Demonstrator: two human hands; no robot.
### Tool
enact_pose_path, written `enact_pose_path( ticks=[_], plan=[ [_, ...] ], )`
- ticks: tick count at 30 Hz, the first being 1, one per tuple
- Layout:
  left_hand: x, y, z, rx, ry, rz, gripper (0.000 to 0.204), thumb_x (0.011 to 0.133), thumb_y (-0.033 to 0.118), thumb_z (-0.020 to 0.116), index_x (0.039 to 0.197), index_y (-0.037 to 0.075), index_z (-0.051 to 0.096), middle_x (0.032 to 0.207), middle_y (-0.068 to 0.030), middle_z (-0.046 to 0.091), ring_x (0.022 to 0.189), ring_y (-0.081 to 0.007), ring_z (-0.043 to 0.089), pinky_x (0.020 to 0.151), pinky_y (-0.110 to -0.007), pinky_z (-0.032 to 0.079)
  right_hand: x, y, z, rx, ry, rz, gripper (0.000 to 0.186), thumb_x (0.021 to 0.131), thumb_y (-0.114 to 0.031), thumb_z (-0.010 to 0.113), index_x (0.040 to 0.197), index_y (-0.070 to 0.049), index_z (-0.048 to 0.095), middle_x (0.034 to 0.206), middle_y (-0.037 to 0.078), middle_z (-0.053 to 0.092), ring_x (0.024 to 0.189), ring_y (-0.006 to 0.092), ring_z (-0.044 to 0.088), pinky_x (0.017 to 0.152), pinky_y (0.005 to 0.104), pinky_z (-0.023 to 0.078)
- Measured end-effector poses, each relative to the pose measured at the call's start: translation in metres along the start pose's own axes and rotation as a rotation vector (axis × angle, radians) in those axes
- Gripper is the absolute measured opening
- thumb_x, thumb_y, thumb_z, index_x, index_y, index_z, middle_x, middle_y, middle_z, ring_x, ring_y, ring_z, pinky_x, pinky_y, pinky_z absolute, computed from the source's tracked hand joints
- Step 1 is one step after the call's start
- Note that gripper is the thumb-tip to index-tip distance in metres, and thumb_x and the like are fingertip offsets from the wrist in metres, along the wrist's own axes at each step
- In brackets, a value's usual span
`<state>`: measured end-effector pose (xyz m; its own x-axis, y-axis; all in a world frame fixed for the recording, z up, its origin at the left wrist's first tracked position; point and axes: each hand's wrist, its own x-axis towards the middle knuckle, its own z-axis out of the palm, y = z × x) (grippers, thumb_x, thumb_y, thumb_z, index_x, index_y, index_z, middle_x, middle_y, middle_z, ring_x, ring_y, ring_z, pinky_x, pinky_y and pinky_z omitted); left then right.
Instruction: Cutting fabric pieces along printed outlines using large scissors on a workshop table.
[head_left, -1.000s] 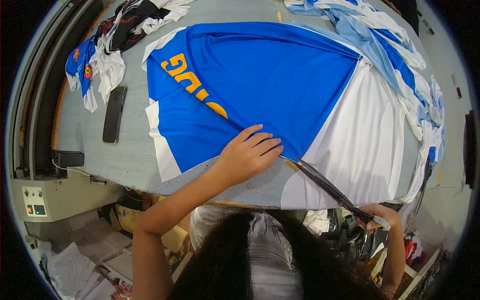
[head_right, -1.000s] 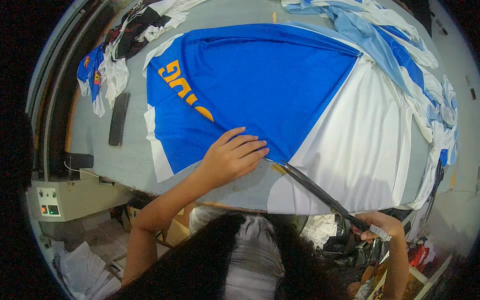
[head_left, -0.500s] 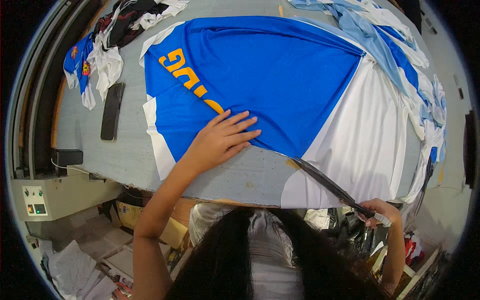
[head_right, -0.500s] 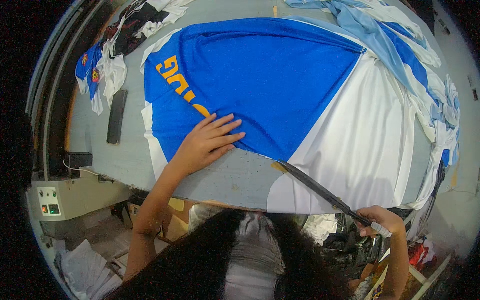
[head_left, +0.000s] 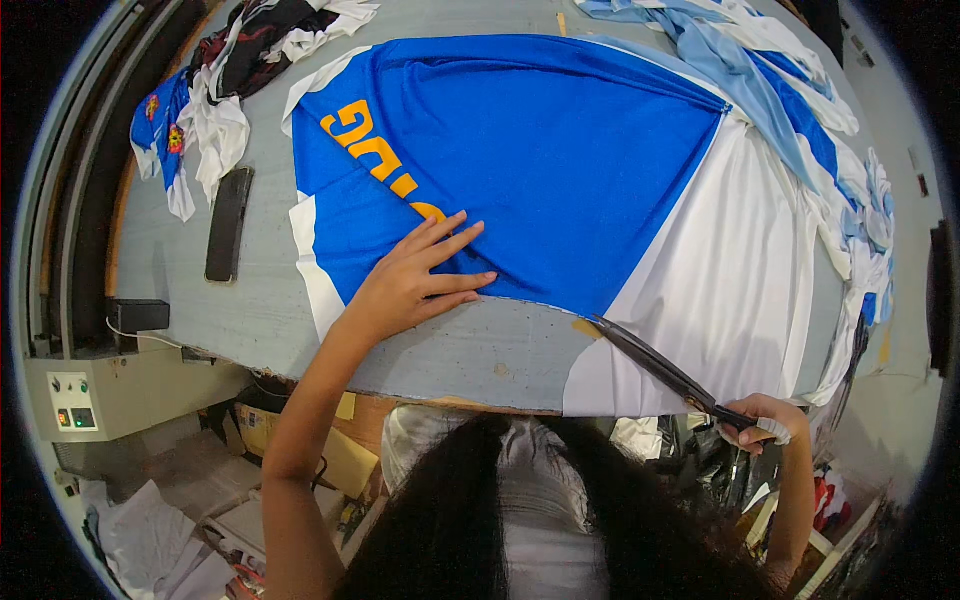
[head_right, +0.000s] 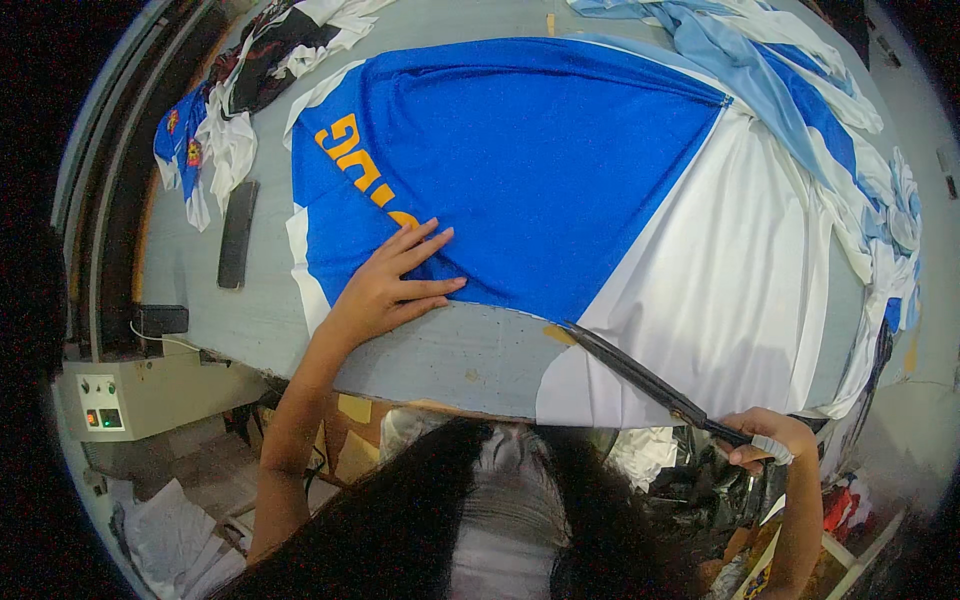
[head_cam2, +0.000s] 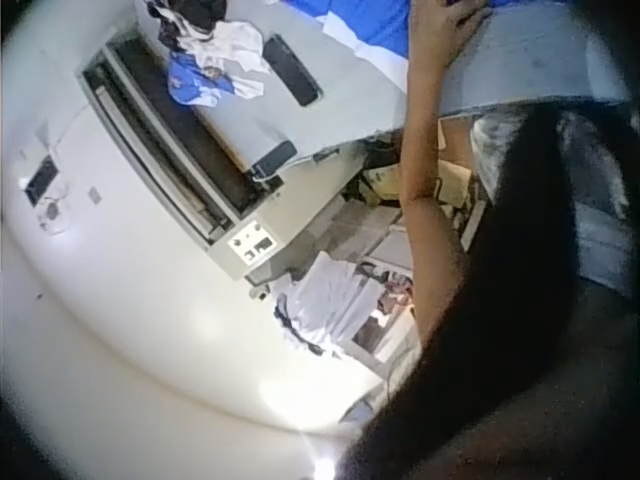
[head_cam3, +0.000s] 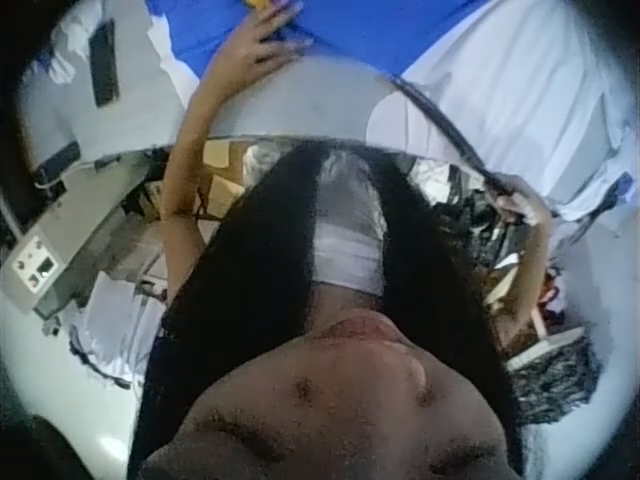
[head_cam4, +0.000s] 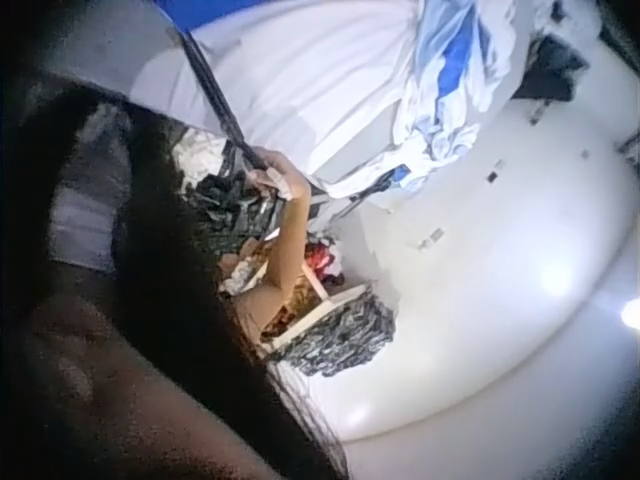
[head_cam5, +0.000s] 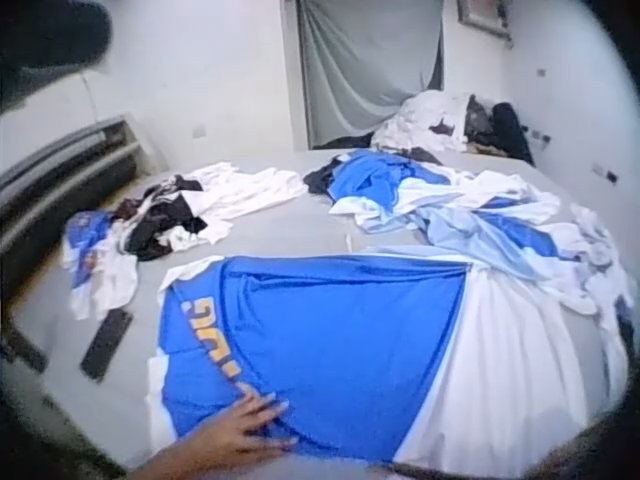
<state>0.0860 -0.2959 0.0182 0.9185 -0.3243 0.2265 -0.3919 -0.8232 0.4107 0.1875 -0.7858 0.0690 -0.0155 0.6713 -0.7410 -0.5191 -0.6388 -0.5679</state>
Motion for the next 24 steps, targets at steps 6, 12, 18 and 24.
enact_pose_path(
  ticks=[6,12,18,24],
  plan=[
    [-0.002,-0.004,0.002,-0.032,0.007,0.006,0.028,0.074,0.027,0.067,0.102,0.025,0.068,0.130,-0.0078,0.048,0.125,-0.0282,0.040,0.102,-0.042,0.032,0.003,-0.008,0.005,-0.067,0.046,0.034,0.030,0.077,-0.024,0.070,0.073,-0.003,0.050,0.056,0.000,0.046,0.043,0.0067,0.045,0.040,0.0215,0.033],
    [-0.001,0.000,0.001,-0.041,-0.009,-0.040,0.029,0.071,0.024,0.068,0.100,0.024,0.069,0.132,-0.0054,0.048,0.126,-0.0271,0.038,0.103,-0.043,0.031,0.002,-0.015,0.010,-0.096,0.122,0.126,0.025,0.077,-0.016,0.069,0.072,-0.005,0.048,0.054,-0.002,0.045,0.042,0.0057,0.044,0.039,0.0215,0.033],
    [-0.003,-0.002,0.001,-0.007,-0.002,-0.018,0.029,0.074,0.026,0.067,0.102,0.025,0.068,0.131,-0.0064,0.048,0.124,-0.0273,0.040,0.102,-0.041,0.032,0.002,-0.021,0.013,-0.186,0.179,0.121,0.025,0.077,-0.020,0.071,0.072,-0.004,0.052,0.051,-0.003,0.043,0.042,0.0054,0.041,0.041,0.0236,0.033],
    [-0.001,-0.002,0.001,-0.053,0.008,-0.029,0.029,0.071,0.023,0.069,0.099,0.024,0.069,0.131,-0.0051,0.049,0.125,-0.0272,0.040,0.101,-0.042,0.033,0.000,-0.025,0.007,-0.294,0.180,0.200,0.024,0.077,-0.019,0.069,0.072,-0.003,0.052,0.053,-0.004,0.044,0.044,0.0052,0.040,0.042,0.0232,0.032]
  ],
)
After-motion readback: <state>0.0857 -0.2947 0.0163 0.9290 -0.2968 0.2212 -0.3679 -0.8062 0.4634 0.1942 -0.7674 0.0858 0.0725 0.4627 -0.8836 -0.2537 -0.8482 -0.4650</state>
